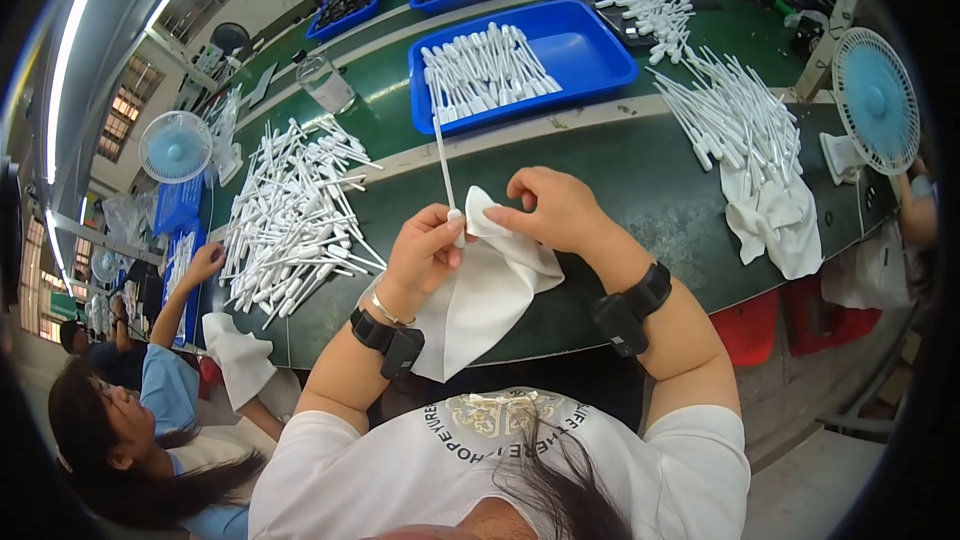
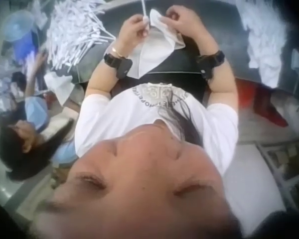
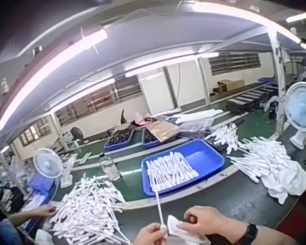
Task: The person opens a bottle, wets a cloth, and closes the bottle. They then pick up swabs from a pile, wipe each one with the cloth, and place them into a blue tray.
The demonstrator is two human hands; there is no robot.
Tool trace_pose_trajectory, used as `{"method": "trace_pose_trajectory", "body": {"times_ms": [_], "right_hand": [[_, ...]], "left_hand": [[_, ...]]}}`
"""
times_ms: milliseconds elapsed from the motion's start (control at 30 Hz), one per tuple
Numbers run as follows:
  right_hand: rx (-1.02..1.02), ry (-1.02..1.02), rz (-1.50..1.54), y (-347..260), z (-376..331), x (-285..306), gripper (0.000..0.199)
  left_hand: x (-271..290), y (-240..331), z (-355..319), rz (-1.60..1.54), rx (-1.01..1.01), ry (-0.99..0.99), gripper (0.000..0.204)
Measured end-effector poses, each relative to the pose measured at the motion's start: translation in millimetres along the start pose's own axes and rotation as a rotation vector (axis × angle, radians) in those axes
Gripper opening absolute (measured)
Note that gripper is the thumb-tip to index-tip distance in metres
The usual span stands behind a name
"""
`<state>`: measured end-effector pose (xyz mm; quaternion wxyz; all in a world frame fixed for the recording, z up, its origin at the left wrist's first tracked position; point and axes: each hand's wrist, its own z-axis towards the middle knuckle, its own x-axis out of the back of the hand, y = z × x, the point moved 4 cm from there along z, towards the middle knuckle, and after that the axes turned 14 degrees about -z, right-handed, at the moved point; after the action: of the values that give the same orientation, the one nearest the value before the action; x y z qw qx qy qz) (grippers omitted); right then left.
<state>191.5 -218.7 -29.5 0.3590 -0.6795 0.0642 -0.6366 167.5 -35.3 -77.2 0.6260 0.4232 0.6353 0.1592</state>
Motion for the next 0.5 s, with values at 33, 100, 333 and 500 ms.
{"method": "trace_pose_trajectory", "body": {"times_ms": [33, 100, 333, 500], "right_hand": [[0.013, -0.051, -0.078, -0.9, -0.9, 0.8, 0.029], [0.057, -0.067, -0.077, 1.6, -0.6, -9.3, 0.027], [-0.079, 0.165, 0.403, 42.6, 13.4, -26.0, 0.018], [0.012, 0.049, 0.635, 17.0, 9.5, -48.5, 0.02]], "left_hand": [[-1.5, -0.9, -0.3, 0.005, 0.007, -0.002, 0.008], [-1.9, -2.6, -1.5, -0.003, 0.003, -0.001, 0.009], [-7.5, -4.4, -5.9, 0.185, -0.058, 0.087, 0.01], [-12.4, -10.7, -7.5, 0.457, -0.062, 0.11, 0.012]]}}
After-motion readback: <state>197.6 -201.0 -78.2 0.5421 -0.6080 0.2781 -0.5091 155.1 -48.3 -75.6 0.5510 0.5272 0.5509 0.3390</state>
